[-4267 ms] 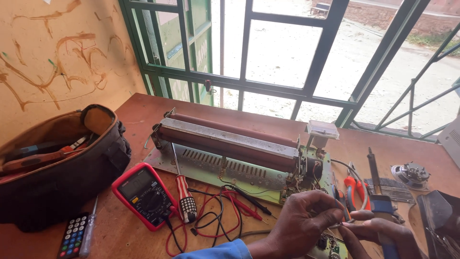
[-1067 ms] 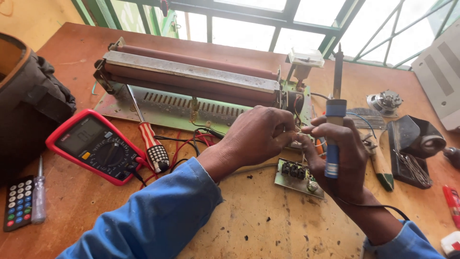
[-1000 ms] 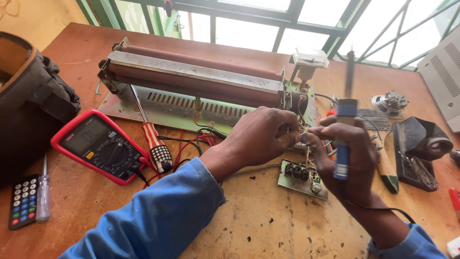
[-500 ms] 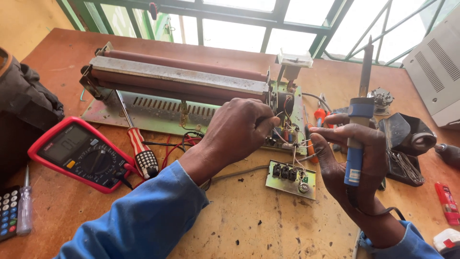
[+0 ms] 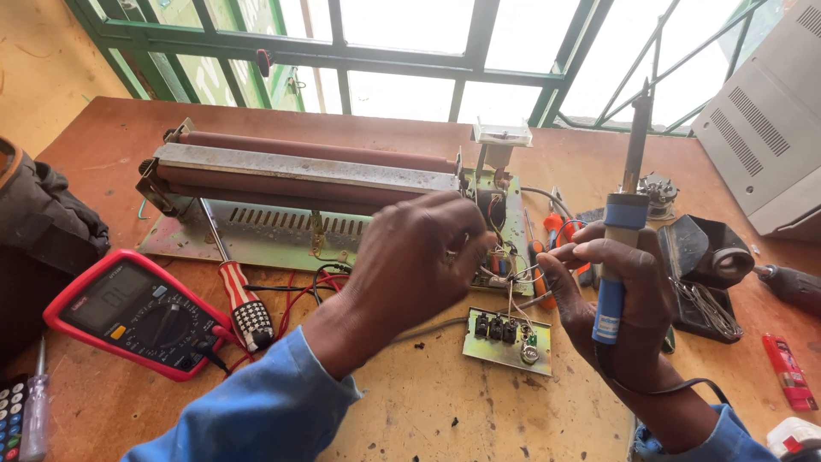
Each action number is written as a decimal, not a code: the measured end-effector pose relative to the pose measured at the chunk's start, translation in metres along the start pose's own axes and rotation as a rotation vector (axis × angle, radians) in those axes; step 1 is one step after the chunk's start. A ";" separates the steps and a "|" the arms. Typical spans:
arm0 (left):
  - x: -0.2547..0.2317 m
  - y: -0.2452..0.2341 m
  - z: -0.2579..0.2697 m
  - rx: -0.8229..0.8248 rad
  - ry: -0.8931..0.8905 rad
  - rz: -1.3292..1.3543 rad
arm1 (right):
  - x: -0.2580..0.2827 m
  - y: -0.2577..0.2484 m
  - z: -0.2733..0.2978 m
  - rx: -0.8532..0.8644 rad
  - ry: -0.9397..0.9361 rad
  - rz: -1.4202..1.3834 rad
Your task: Soldering wires onto a circuit board as part of an electronics repair task.
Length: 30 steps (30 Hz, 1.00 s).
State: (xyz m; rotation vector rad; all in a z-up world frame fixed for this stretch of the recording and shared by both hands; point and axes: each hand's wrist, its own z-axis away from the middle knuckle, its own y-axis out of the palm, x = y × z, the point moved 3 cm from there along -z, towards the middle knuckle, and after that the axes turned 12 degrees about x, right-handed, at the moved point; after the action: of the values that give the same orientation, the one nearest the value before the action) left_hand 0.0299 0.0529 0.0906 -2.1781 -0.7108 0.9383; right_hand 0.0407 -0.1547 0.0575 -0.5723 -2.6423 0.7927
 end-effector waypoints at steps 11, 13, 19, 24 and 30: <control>0.005 0.041 -0.005 0.115 0.187 -0.374 | -0.004 0.002 0.000 -0.019 0.027 -0.068; 0.006 0.038 -0.007 0.110 0.193 -0.372 | -0.008 0.004 0.003 -0.013 0.042 -0.068; 0.000 0.036 -0.009 0.065 0.189 -0.296 | -0.012 0.013 0.007 0.109 0.182 -0.118; -0.005 0.046 -0.010 0.051 0.184 -0.262 | -0.021 0.030 0.017 0.046 0.377 -0.525; 0.002 0.057 -0.008 0.023 0.227 -0.344 | -0.011 0.033 0.011 0.012 0.429 -0.571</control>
State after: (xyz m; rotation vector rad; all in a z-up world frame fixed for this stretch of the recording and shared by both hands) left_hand 0.0500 0.0150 0.0520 -2.0148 -0.9189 0.5107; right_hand 0.0556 -0.1393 0.0275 0.0338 -2.2205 0.4461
